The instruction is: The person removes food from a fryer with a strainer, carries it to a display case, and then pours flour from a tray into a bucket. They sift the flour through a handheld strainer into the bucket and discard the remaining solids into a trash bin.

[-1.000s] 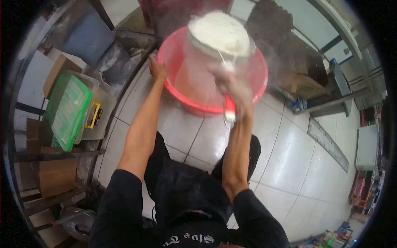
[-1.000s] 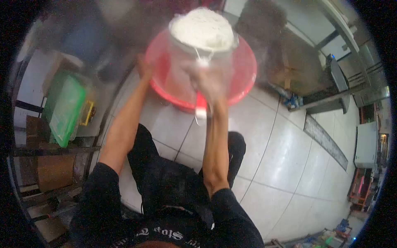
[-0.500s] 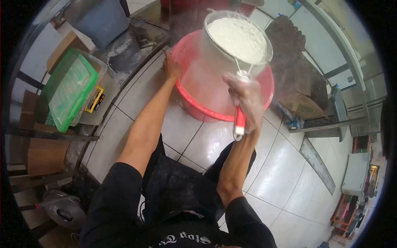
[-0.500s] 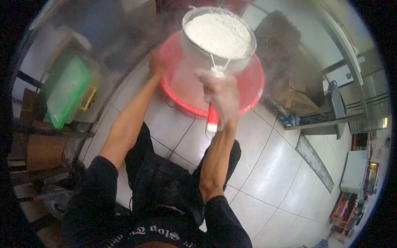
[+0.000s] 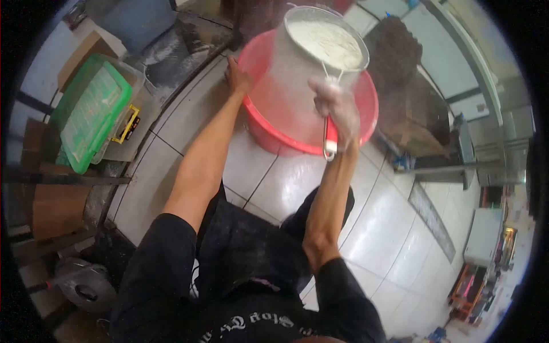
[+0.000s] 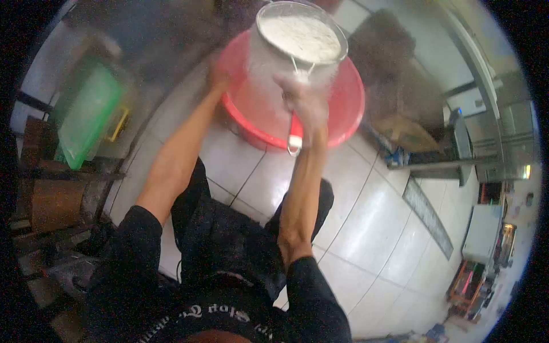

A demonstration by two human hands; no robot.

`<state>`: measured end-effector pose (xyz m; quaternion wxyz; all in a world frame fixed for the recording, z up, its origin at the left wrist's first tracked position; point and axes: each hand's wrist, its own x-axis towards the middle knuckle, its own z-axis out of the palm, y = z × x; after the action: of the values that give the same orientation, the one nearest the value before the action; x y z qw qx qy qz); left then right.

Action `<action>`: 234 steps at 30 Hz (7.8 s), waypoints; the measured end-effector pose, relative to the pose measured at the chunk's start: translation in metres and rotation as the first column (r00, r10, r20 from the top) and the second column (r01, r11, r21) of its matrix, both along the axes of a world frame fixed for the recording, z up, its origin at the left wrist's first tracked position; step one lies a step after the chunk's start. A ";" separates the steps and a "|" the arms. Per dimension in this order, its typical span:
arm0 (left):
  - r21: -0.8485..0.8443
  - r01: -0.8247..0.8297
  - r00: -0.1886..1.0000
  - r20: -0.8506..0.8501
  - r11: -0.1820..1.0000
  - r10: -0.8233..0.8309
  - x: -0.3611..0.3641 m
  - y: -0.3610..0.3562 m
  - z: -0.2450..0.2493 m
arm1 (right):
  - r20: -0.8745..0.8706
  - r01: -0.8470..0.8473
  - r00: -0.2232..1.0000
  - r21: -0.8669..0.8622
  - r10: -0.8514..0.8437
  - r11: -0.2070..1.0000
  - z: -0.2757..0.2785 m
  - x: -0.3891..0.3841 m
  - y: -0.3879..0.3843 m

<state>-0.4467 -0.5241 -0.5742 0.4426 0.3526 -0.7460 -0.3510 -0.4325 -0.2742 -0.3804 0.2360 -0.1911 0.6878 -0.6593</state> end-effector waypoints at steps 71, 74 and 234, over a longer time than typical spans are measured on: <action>0.121 0.114 0.986 0.105 0.986 -0.127 0.011 -0.005 0.001 | -0.086 0.134 0.989 0.248 -0.116 0.959 -0.018 0.012 -0.021; 0.174 0.120 0.992 0.010 0.977 -0.123 -0.003 -0.009 0.024 | -0.041 0.053 0.997 -0.283 -0.067 0.958 -0.025 0.001 -0.019; 0.077 0.164 0.979 -0.137 0.983 -0.153 0.059 0.030 0.003 | -0.292 0.351 0.892 -0.032 -0.344 0.936 -0.103 0.032 0.003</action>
<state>-0.3878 -0.4945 -0.5714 0.4451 0.2875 -0.7250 -0.4400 -0.4003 -0.2711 -0.4833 0.0117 -0.1582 0.7452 -0.6477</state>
